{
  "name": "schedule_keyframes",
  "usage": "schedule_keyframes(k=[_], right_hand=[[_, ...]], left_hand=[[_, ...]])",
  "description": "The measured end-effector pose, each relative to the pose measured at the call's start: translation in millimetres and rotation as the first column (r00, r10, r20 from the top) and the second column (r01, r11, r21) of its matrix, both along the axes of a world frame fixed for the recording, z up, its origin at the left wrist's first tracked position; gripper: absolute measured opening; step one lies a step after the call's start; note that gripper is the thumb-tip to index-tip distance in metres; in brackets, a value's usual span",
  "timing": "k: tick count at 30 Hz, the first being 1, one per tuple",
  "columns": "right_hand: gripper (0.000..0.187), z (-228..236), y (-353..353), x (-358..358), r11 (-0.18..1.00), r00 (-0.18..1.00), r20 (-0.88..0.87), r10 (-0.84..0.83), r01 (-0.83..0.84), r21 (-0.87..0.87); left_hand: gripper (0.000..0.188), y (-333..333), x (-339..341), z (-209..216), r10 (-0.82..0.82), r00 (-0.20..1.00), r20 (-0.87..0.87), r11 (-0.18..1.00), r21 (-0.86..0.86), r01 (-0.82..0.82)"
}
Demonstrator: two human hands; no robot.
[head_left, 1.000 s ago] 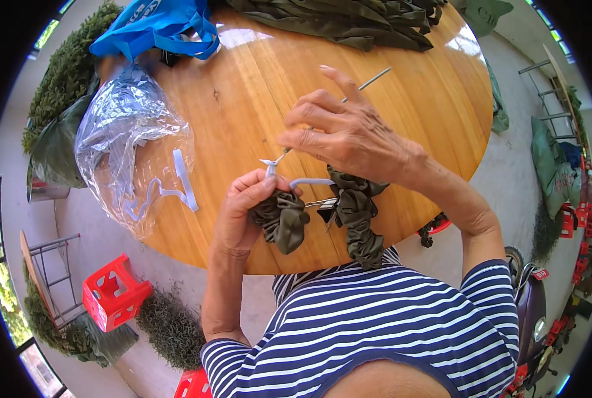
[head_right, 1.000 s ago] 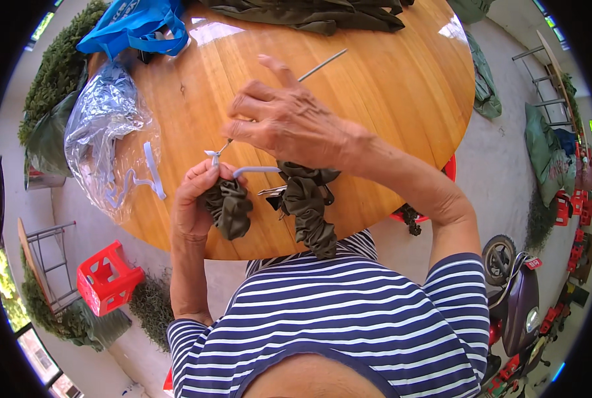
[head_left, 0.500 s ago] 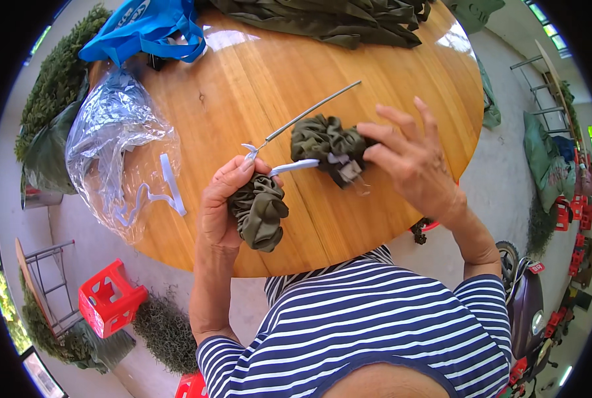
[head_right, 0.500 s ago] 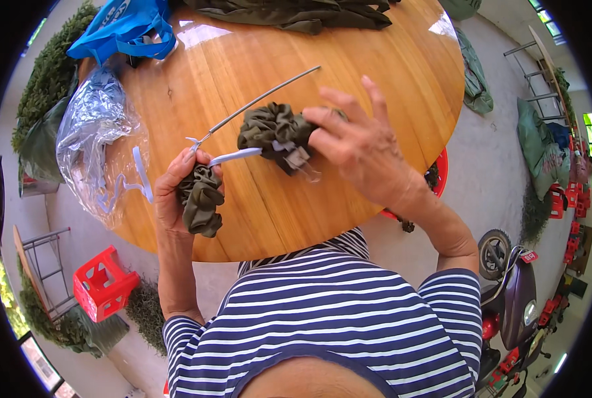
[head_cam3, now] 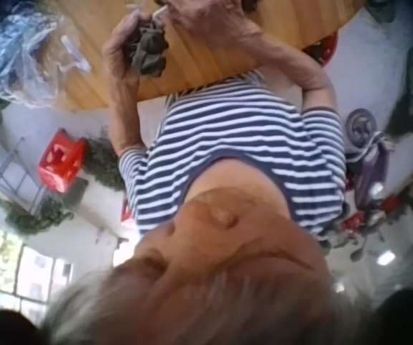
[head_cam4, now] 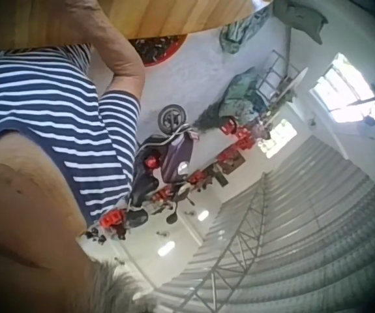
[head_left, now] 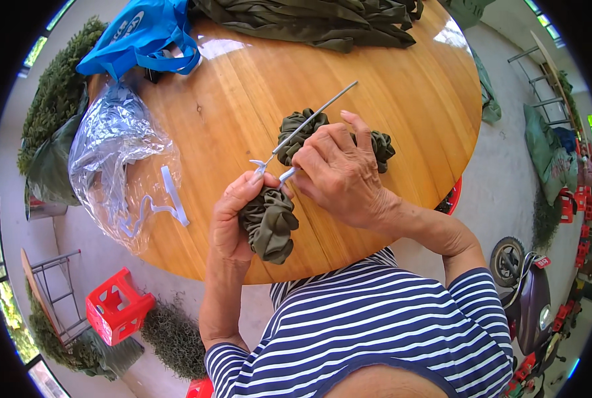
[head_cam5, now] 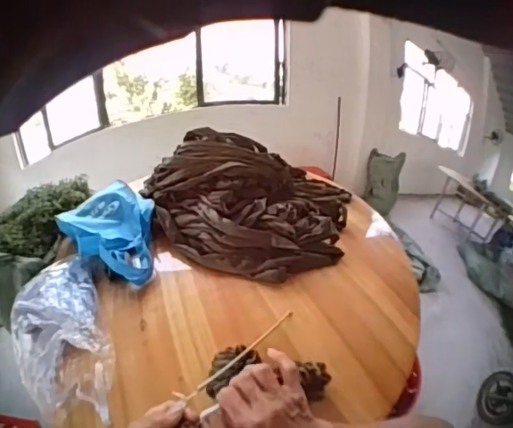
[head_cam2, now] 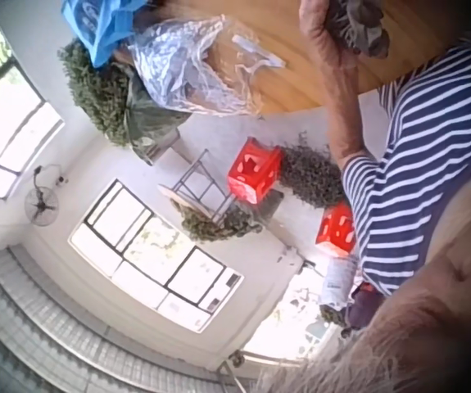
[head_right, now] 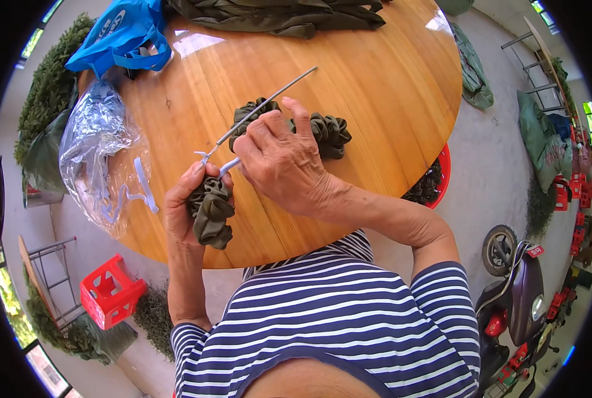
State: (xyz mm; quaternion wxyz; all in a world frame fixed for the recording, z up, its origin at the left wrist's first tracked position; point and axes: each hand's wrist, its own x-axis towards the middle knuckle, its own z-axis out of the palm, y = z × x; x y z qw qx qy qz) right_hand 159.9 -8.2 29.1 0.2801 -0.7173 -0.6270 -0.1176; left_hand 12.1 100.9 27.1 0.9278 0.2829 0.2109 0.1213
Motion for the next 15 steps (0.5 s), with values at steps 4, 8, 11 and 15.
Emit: schedule_keyframes(k=[4,8,11,15], right_hand=[[0.021,-3,2,6,1.000,0.999,0.026,0.021,-0.021,-0.013],[0.016,-2,-4,16,0.993,0.993,-0.017,0.116,-0.116,-0.010],[0.015,1,-7,19,0.988,0.988,-0.059,0.141,-0.144,-0.057],[0.010,-2,-7,21,0.973,0.974,-0.130,0.184,-0.200,-0.119]], left_hand=[[0.020,-2,-1,3,-0.007,1.000,-0.020,1.000,0.003,0.007],[0.019,3,-1,2,-0.003,0.996,-0.095,0.997,0.074,0.010],[0.018,3,-1,1,0.026,0.981,-0.191,0.983,0.185,0.010],[0.018,3,2,1,0.033,0.960,-0.278,0.969,0.245,0.037]])
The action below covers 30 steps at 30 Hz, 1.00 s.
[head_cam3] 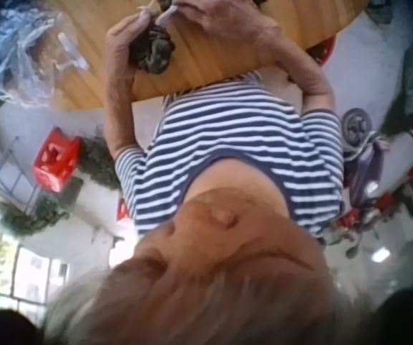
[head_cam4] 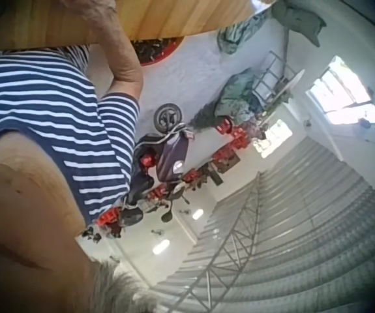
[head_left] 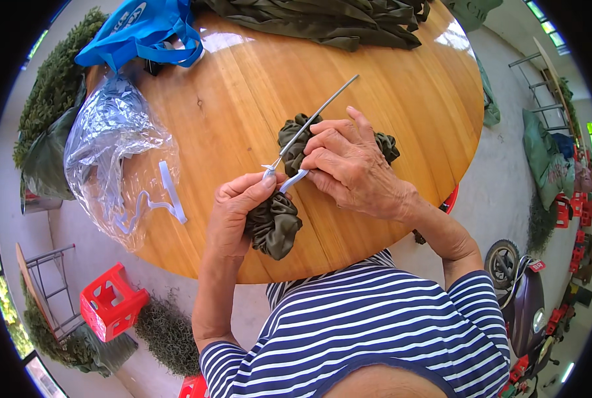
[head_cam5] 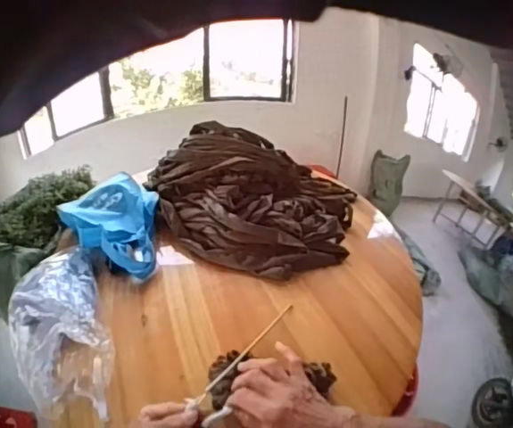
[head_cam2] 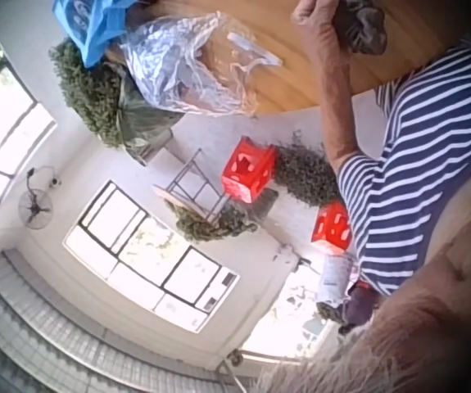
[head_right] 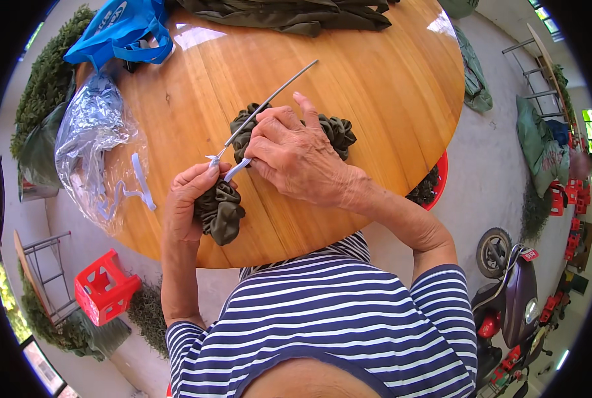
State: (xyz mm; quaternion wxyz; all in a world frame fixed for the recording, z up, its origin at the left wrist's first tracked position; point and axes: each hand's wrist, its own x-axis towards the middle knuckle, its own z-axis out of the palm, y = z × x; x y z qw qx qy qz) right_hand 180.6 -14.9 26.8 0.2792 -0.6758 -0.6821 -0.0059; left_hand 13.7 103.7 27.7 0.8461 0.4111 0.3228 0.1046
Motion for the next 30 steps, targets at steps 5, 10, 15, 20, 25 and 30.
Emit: schedule_keyframes(k=[5,10,15,20,25,30], right_hand=[[0.015,3,3,1,0.996,0.997,-0.027,0.067,-0.069,-0.053],[0.020,5,5,3,0.989,0.991,-0.070,0.115,-0.121,-0.088],[0.023,6,5,9,0.958,0.959,-0.186,0.214,-0.244,-0.153],[0.024,14,10,18,0.907,0.910,-0.290,0.295,-0.363,-0.216],[0.025,10,15,21,0.890,0.904,-0.268,0.333,-0.395,-0.229],[0.026,10,15,21,0.890,0.912,-0.252,0.324,-0.384,-0.246]], left_hand=[[0.017,0,2,-1,0.001,1.000,-0.011,1.000,0.001,-0.001],[0.020,-12,9,7,-0.010,0.992,-0.123,0.980,0.198,0.034],[0.015,-15,6,-1,-0.029,0.991,-0.134,0.867,0.491,0.091],[0.012,-6,4,-2,-0.164,0.985,-0.042,0.986,-0.016,0.164],[0.014,-9,5,-4,-0.126,0.992,-0.026,0.992,-0.026,0.125],[0.019,-7,4,-1,-0.200,0.980,-0.025,0.979,0.029,0.200]])
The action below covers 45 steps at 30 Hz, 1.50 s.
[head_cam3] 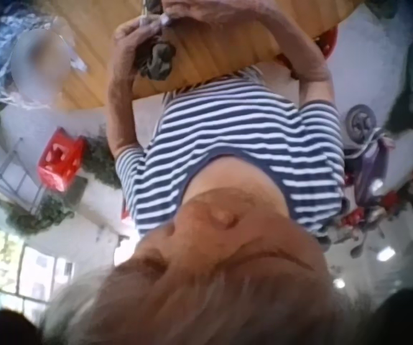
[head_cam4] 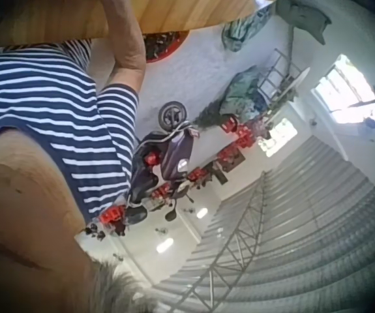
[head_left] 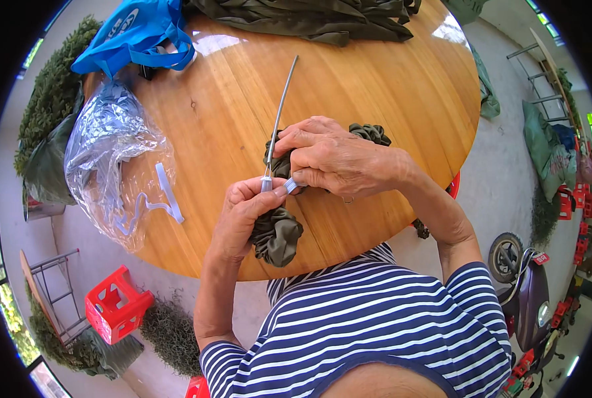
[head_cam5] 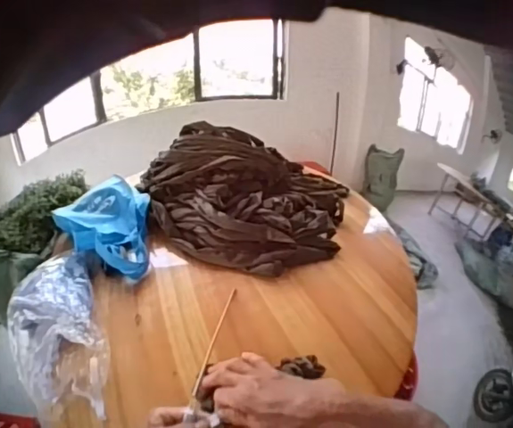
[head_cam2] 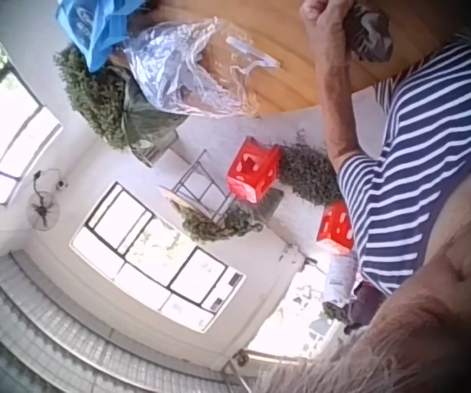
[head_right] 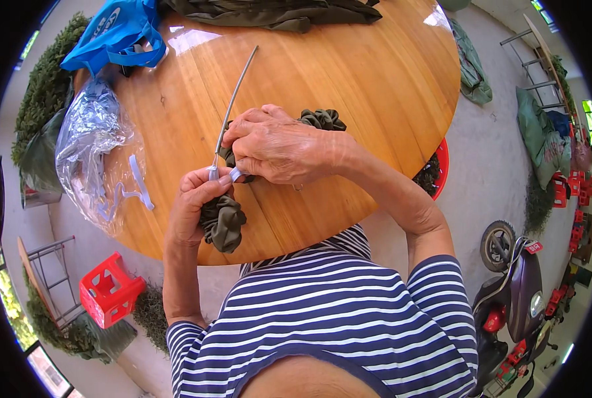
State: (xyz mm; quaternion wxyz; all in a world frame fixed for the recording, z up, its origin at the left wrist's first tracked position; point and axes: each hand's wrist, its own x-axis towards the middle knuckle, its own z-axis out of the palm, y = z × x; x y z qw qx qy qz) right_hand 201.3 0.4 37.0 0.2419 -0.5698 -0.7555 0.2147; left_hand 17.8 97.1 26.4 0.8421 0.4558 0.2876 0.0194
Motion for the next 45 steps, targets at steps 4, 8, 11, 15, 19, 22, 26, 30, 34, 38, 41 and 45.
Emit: schedule_keyframes(k=[4,8,11,15,19,22,26,30,34,38,41,45], right_hand=[[0.020,10,-4,4,0.985,0.988,-0.089,-0.127,0.137,0.107],[0.024,28,-33,14,0.907,0.909,-0.217,-0.356,0.392,0.152],[0.034,17,-48,5,0.911,0.933,0.094,-0.346,0.311,0.269],[0.017,-15,-34,-20,0.817,0.866,0.187,-0.463,0.336,0.468],[0.016,-12,-3,1,0.732,0.847,0.221,-0.484,0.253,0.633],[0.018,-9,22,8,0.783,0.875,0.291,-0.387,0.144,0.606],[0.023,-17,35,14,0.823,0.938,0.186,-0.292,0.148,0.548],[0.024,-1,9,40,0.678,0.880,-0.040,-0.473,0.393,0.621],[0.012,-4,-47,34,0.732,0.773,0.048,-0.633,0.577,0.364],[0.014,-37,-52,18,0.824,0.877,-0.005,-0.481,0.454,0.340],[0.019,-53,-23,18,0.812,0.897,0.105,-0.428,0.331,0.481],[0.024,-50,1,28,0.849,0.851,0.251,-0.460,0.340,0.405]], left_hand=[[0.021,0,4,2,0.006,0.998,-0.059,0.995,-0.098,-0.012],[0.022,2,2,-3,-0.021,0.999,0.038,0.973,-0.227,0.029],[0.019,-2,5,-2,0.009,1.000,0.024,0.980,-0.200,-0.004],[0.015,-12,11,2,0.080,0.996,-0.047,0.996,-0.046,-0.082],[0.013,-6,7,12,0.225,0.974,-0.003,0.963,0.152,-0.222],[0.013,1,7,10,0.326,0.945,0.026,0.931,0.162,-0.326],[0.013,16,11,-13,0.346,0.936,0.063,0.938,-0.010,-0.346],[0.014,19,6,-18,0.327,0.938,0.112,0.944,-0.079,-0.320],[0.014,26,14,-20,0.347,0.931,0.116,0.931,-0.160,-0.327],[0.017,37,33,-6,0.254,0.956,0.148,0.967,-0.079,-0.244],[0.017,50,44,13,0.262,0.945,0.195,0.960,-0.156,-0.234],[0.018,51,48,29,0.251,0.894,0.370,0.960,-0.214,-0.181]])
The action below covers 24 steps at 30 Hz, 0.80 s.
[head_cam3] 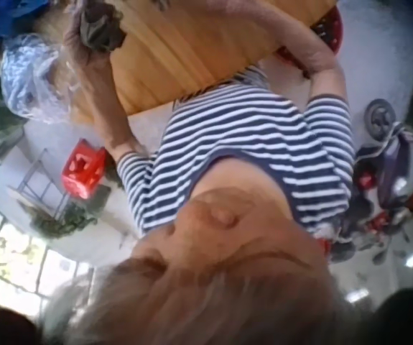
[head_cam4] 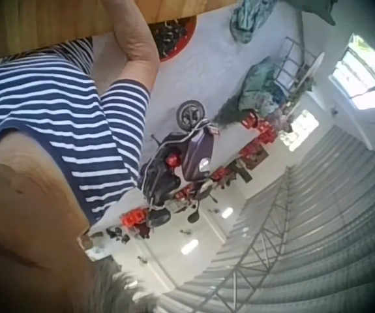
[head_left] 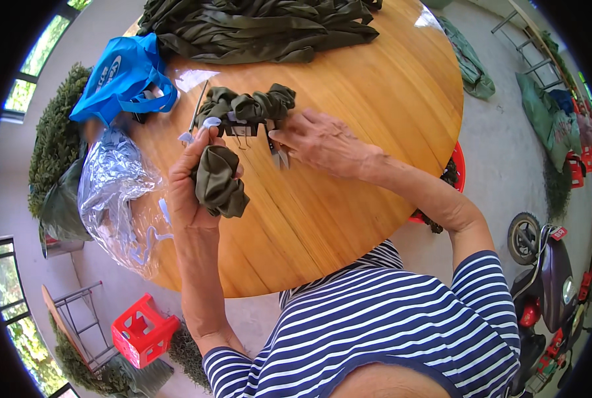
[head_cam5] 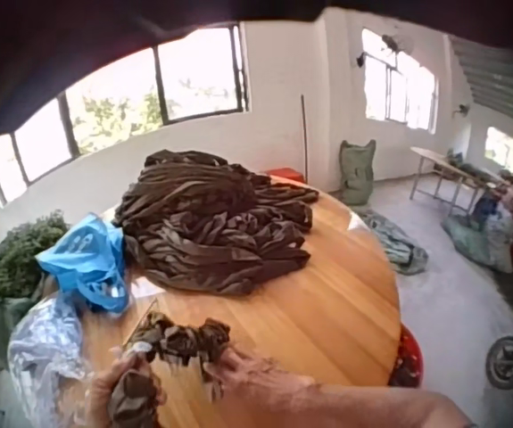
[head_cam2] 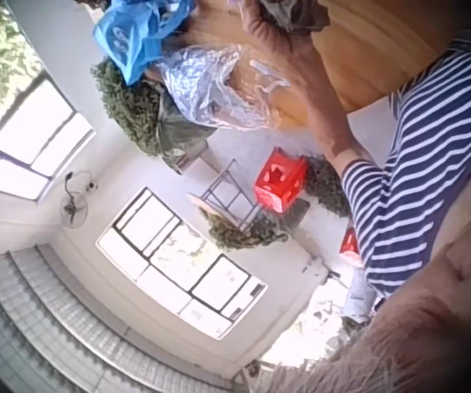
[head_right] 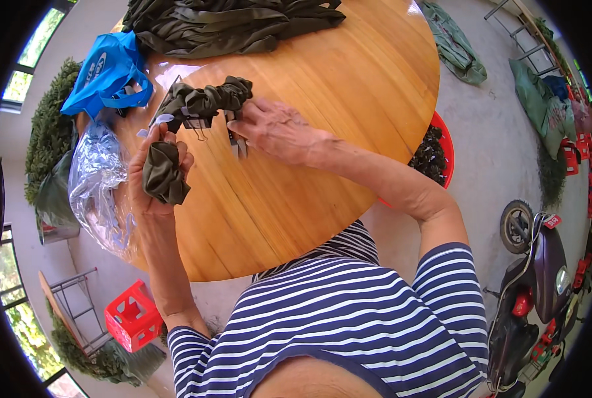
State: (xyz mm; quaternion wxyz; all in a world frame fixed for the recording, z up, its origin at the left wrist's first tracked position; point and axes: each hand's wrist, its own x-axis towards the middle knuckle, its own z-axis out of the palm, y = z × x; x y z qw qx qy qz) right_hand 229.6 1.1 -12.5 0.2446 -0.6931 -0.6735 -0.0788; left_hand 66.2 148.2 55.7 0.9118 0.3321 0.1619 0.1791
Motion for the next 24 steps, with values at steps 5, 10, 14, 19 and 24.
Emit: schedule_keyframes(k=[5,10,14,19,24], right_hand=[[0.020,18,8,15,0.982,0.998,-0.031,0.059,-0.063,-0.179],[0.020,19,0,16,0.970,0.967,0.092,0.237,-0.231,-0.074],[0.022,29,-12,10,0.958,0.948,0.153,0.280,-0.264,-0.113],[0.026,14,-21,11,0.945,0.928,0.186,0.324,-0.327,-0.015],[0.023,8,-35,13,0.925,0.922,0.074,0.379,-0.379,-0.021]], left_hand=[[0.017,-32,-23,-22,0.132,0.951,-0.279,0.991,0.068,-0.117],[0.015,-70,-54,-37,0.296,0.877,-0.378,0.953,0.179,-0.244],[0.020,-79,-63,-44,0.329,0.875,-0.356,0.944,0.101,-0.314],[0.021,-77,-64,-47,0.241,0.925,-0.293,0.967,-0.013,-0.256],[0.022,-74,-66,-48,0.175,0.940,-0.295,0.979,-0.051,-0.198]])
